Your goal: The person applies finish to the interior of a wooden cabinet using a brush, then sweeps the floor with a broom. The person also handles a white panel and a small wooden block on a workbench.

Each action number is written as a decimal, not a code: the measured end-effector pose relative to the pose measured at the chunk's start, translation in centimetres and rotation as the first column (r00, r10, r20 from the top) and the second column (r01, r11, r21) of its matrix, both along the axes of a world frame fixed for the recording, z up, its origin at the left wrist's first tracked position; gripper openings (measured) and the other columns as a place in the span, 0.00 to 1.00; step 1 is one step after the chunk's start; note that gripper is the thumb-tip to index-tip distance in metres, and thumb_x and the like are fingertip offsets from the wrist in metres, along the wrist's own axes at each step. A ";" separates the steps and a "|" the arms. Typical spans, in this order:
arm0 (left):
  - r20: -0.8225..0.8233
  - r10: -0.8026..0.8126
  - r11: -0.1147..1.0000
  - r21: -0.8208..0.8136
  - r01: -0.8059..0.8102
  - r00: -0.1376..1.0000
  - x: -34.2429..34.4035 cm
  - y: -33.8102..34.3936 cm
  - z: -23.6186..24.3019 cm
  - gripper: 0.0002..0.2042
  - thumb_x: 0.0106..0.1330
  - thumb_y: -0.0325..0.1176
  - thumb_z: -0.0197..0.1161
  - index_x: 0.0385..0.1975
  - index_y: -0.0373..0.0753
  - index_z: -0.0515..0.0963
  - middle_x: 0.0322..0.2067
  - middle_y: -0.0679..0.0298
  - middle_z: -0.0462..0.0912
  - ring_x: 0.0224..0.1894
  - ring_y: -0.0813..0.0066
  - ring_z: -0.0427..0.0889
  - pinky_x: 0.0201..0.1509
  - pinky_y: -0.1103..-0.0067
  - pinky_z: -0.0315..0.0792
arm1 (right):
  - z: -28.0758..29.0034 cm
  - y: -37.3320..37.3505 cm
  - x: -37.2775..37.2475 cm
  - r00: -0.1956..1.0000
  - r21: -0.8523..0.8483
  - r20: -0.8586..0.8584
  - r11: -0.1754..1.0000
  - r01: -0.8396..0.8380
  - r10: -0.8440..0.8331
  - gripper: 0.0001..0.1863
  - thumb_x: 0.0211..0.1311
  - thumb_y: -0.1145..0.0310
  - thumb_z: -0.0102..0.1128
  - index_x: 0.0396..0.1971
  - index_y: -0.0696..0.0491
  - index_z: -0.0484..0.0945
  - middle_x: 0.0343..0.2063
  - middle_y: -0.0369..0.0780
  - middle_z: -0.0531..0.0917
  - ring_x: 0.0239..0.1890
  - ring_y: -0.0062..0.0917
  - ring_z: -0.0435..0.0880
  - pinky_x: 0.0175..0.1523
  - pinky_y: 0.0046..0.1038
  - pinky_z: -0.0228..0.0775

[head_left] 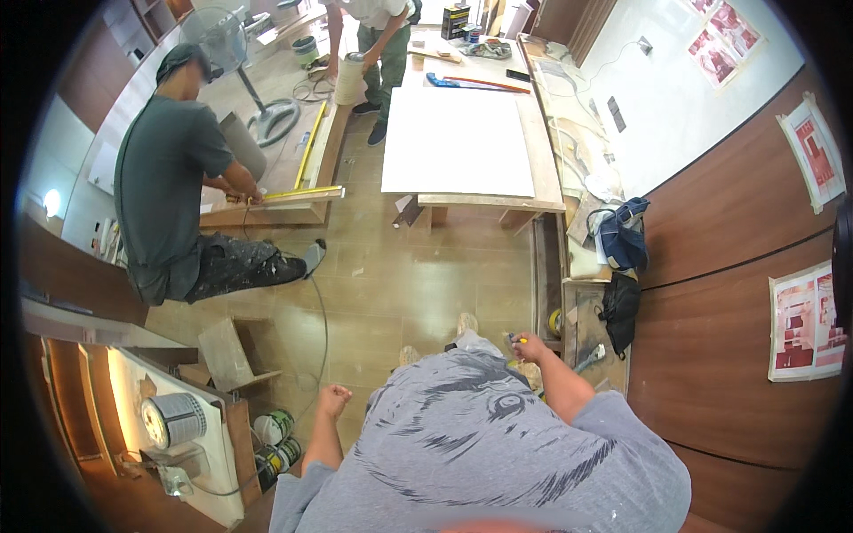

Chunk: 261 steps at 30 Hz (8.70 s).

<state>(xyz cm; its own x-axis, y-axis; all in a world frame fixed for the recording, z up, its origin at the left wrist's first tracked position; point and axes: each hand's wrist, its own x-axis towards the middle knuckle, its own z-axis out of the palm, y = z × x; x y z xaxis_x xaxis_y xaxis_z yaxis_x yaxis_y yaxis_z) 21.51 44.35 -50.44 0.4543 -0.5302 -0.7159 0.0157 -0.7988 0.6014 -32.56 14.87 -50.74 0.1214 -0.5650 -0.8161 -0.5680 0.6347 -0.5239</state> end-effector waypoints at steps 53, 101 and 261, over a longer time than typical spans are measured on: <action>0.099 -0.415 0.890 -0.159 0.426 0.904 -9.5 -81.2 7.3 0.14 0.70 0.44 0.68 0.33 0.38 0.82 0.21 0.69 0.75 0.21 0.80 0.72 0.24 0.78 0.70 | 4.6 -53.2 -12.4 0.845 -0.482 -0.384 0.861 0.160 -0.372 0.37 0.69 0.33 0.57 0.21 0.56 0.87 0.22 0.43 0.87 0.25 0.33 0.86 0.40 0.35 0.78; 0.113 -0.802 0.584 -0.053 0.810 0.586 -32.3 -102.9 4.2 0.10 0.71 0.35 0.66 0.38 0.33 0.83 0.21 0.61 0.80 0.25 0.74 0.75 0.32 0.73 0.72 | -3.7 -74.2 -25.4 0.590 -0.398 -0.764 0.911 -0.111 -0.262 0.13 0.70 0.60 0.63 0.43 0.54 0.80 0.51 0.47 0.82 0.48 0.50 0.86 0.52 0.47 0.79; -0.524 0.761 0.472 0.041 -0.881 0.383 -11.3 -62.0 -0.3 0.19 0.75 0.27 0.58 0.65 0.38 0.70 0.67 0.56 0.75 0.70 0.73 0.73 0.70 0.78 0.69 | -22.2 -62.0 -15.7 0.896 -0.212 -0.281 0.933 0.292 -0.344 0.31 0.77 0.61 0.50 0.74 0.58 0.59 0.69 0.49 0.70 0.68 0.40 0.71 0.73 0.44 0.60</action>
